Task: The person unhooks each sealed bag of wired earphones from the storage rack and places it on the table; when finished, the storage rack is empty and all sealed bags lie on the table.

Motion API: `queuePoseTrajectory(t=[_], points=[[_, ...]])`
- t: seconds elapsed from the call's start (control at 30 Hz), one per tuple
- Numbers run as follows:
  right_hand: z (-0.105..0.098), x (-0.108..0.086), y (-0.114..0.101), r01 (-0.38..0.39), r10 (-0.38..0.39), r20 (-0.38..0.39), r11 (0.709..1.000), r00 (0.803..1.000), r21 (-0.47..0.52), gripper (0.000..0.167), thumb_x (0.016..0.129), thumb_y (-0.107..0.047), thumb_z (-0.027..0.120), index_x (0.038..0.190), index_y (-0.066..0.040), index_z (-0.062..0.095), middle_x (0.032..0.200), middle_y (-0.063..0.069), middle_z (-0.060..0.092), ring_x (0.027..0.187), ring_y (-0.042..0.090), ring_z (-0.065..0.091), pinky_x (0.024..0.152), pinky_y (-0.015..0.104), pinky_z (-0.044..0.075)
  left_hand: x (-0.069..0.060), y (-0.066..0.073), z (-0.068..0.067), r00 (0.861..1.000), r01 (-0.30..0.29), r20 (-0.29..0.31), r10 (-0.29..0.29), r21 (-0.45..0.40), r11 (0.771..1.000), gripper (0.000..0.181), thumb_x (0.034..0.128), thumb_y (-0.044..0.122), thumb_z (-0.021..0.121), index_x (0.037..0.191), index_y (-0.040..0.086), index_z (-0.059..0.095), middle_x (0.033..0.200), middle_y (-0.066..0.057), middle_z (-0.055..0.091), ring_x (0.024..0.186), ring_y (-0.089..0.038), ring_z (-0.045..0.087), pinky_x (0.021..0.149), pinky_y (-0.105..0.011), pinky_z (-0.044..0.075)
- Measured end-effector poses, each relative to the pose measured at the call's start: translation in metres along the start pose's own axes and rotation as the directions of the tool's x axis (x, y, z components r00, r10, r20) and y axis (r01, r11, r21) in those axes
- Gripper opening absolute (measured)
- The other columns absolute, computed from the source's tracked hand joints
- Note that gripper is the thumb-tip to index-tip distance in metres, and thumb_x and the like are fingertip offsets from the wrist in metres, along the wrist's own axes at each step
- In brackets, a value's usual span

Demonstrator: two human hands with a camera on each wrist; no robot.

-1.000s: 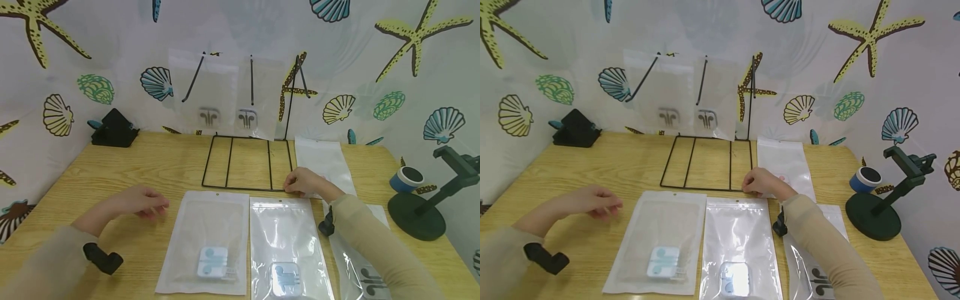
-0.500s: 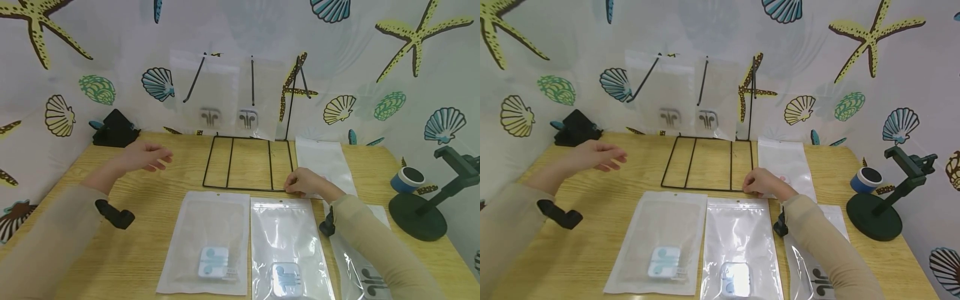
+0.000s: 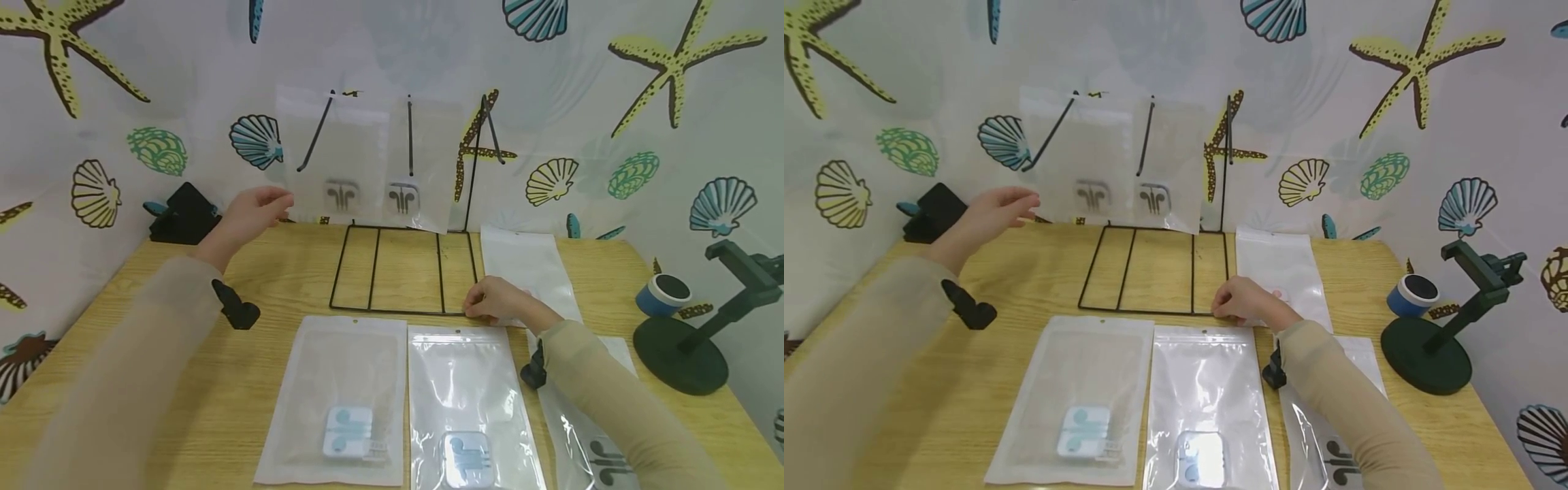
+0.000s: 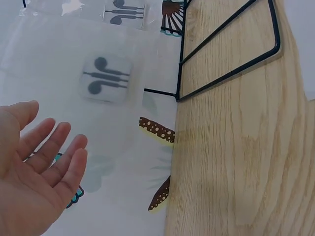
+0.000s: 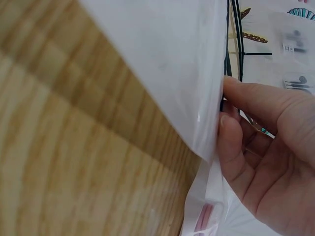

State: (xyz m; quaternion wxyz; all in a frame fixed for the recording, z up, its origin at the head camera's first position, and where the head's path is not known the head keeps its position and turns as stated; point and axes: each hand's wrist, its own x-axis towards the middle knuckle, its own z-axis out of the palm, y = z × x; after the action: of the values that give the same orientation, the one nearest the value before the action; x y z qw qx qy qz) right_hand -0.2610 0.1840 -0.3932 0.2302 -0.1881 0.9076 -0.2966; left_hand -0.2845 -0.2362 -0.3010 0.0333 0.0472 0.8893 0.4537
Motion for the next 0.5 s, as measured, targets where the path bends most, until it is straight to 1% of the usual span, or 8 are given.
queuePoseTrajectory(t=[0.07, 0.17, 0.23, 0.27, 0.37, 0.43, 0.5], points=[[0.0, 0.0, 0.0, 0.0, 0.0, 0.001, 1.0, 1.0, -0.004, 0.005, 0.086, -0.009, 0.066, 0.086, -0.007, 0.07, 0.074, -0.001, 0.063, 0.05, 0.011, 0.048, 0.049, 0.026, 0.048, 0.004, 0.004, 0.003, 0.998, -0.023, -0.056, 0.022, -0.009, 1.0, 0.062, 0.0944, 0.046, 0.044, 0.14, 0.005, 0.038, 0.136, -0.017, 0.041, 0.118, -0.033, 0.043, 0.095, -0.047, 0.037], [0.0, 0.0, -0.001, 0.002, -0.002, 0.002, 1.0, 1.0, -0.012, 0.005, 0.086, -0.009, 0.066, 0.087, -0.007, 0.07, 0.075, -0.001, 0.063, 0.051, 0.011, 0.048, 0.049, 0.026, 0.048, 0.01, 0.011, 0.007, 0.99, -0.053, -0.134, 0.049, -0.022, 0.998, 0.058, 0.0956, 0.041, 0.045, 0.142, 0.008, 0.034, 0.141, -0.013, 0.035, 0.124, -0.031, 0.037, 0.094, -0.048, 0.036], [0.0, 0.0, -0.001, 0.002, -0.002, 0.004, 1.0, 1.0, -0.015, 0.005, 0.086, -0.009, 0.066, 0.087, -0.007, 0.071, 0.075, -0.001, 0.063, 0.051, 0.011, 0.048, 0.049, 0.026, 0.049, 0.013, 0.016, 0.009, 0.984, -0.064, -0.172, 0.055, -0.05, 0.997, 0.059, 0.0959, 0.037, 0.047, 0.145, 0.009, 0.029, 0.146, -0.011, 0.028, 0.128, -0.03, 0.031, 0.096, -0.048, 0.035], [0.0, 0.0, -0.001, 0.003, -0.003, 0.004, 1.0, 1.0, -0.016, 0.005, 0.086, -0.009, 0.066, 0.087, -0.007, 0.071, 0.075, -0.001, 0.063, 0.052, 0.011, 0.048, 0.049, 0.026, 0.049, 0.015, 0.018, 0.01, 0.982, -0.066, -0.181, 0.053, -0.067, 0.996, 0.061, 0.0957, 0.036, 0.048, 0.146, 0.01, 0.024, 0.148, -0.01, 0.024, 0.13, -0.029, 0.028, 0.098, -0.047, 0.033], [0.0, 0.001, 0.0, -0.001, 0.001, 0.006, 1.0, 1.0, -0.014, 0.006, 0.086, -0.009, 0.066, 0.087, -0.007, 0.071, 0.076, -0.001, 0.062, 0.052, 0.011, 0.048, 0.049, 0.027, 0.049, 0.021, 0.022, 0.012, 0.983, -0.057, -0.177, 0.04, -0.092, 0.994, 0.071, 0.0951, 0.034, 0.049, 0.149, 0.011, 0.009, 0.152, -0.008, 0.01, 0.135, -0.028, 0.016, 0.104, -0.048, 0.026], [0.0, 0.001, 0.0, -0.007, 0.007, 0.005, 1.0, 1.0, -0.012, 0.005, 0.086, -0.009, 0.066, 0.087, -0.007, 0.071, 0.076, -0.001, 0.062, 0.052, 0.011, 0.048, 0.049, 0.027, 0.049, 0.023, 0.023, 0.013, 0.988, -0.04, -0.155, 0.025, -0.097, 0.995, 0.078, 0.0947, 0.035, 0.049, 0.149, 0.013, -0.002, 0.153, -0.008, 0.001, 0.137, -0.028, 0.008, 0.106, -0.049, 0.019], [0.0, 0.001, 0.0, -0.005, 0.005, 0.004, 1.0, 1.0, -0.013, 0.006, 0.086, -0.009, 0.066, 0.087, -0.007, 0.071, 0.076, -0.001, 0.062, 0.052, 0.011, 0.048, 0.049, 0.027, 0.049, 0.025, 0.023, 0.013, 0.991, -0.027, -0.135, 0.016, -0.085, 0.996, 0.082, 0.0949, 0.036, 0.049, 0.148, 0.015, -0.011, 0.153, -0.009, -0.005, 0.138, -0.027, 0.002, 0.108, -0.049, 0.014]])
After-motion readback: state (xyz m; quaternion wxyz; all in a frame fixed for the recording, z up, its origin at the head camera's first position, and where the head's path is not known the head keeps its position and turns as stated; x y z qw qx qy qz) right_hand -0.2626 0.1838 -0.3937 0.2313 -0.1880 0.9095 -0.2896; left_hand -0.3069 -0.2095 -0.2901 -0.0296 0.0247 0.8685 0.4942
